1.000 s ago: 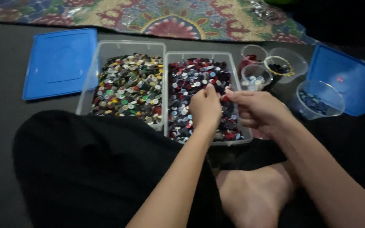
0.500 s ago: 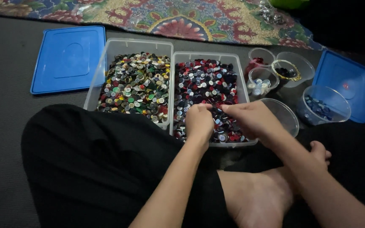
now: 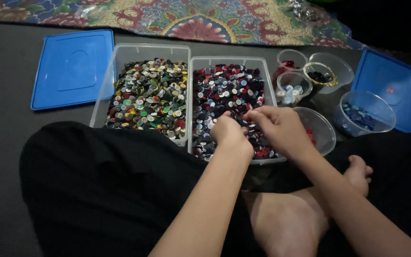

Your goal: Sorting various colored and sized buttons into different containers by hand.

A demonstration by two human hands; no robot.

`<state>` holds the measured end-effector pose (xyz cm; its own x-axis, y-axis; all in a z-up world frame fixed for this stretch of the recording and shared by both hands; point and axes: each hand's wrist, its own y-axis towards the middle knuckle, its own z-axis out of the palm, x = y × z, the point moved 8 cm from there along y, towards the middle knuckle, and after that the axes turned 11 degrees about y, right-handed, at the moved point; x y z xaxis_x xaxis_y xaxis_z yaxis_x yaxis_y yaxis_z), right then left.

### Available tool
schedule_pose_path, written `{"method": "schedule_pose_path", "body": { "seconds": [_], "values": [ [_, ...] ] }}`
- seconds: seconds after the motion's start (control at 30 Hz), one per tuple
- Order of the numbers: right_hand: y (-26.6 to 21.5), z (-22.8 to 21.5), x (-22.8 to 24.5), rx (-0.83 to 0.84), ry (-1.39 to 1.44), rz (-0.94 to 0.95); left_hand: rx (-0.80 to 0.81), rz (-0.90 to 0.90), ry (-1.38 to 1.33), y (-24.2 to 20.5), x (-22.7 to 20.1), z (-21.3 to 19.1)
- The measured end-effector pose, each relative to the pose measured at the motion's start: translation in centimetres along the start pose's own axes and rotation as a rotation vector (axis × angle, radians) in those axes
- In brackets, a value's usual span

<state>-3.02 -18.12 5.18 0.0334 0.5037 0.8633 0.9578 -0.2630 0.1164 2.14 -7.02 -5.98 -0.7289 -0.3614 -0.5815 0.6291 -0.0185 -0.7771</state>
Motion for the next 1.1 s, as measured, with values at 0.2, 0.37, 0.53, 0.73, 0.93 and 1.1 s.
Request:
{"method": "schedule_pose_path", "body": {
  "seconds": [0.2, 0.37, 0.53, 0.73, 0.93, 1.1],
  "values": [
    [-0.8, -0.5, 0.2, 0.034, 0.663, 0.448, 0.029, -0.015, -0.317, 0.7, 0.4, 0.1],
    [-1.1, -2.5, 1.5, -0.026, 0.378, 0.421, 0.054, 0.005, -0.303, 0.5, 0.9, 0.0],
    [1.9, -9.5, -4.6, -0.128, -0.186, 0.333, 0.300, 0.169, -0.035, -3.4, -0.1, 3.9],
    [0.1, -11.0, -6.4, 0.049, -0.092, 0.647, 0.572, 0.281, 0.327, -7.1, 2.6, 12.7],
    [-1.4, -11.6, 2.1, 0.069, -0.017, 0.735, 0.688, 0.139, 0.214, -10.5, 0.9, 11.3],
    [-0.6, -15.8, 0.3, 0.189, -0.200, 0.762, 0.494, 0.299, 0.174, -5.0, -1.5, 7.4]
  ]
}}
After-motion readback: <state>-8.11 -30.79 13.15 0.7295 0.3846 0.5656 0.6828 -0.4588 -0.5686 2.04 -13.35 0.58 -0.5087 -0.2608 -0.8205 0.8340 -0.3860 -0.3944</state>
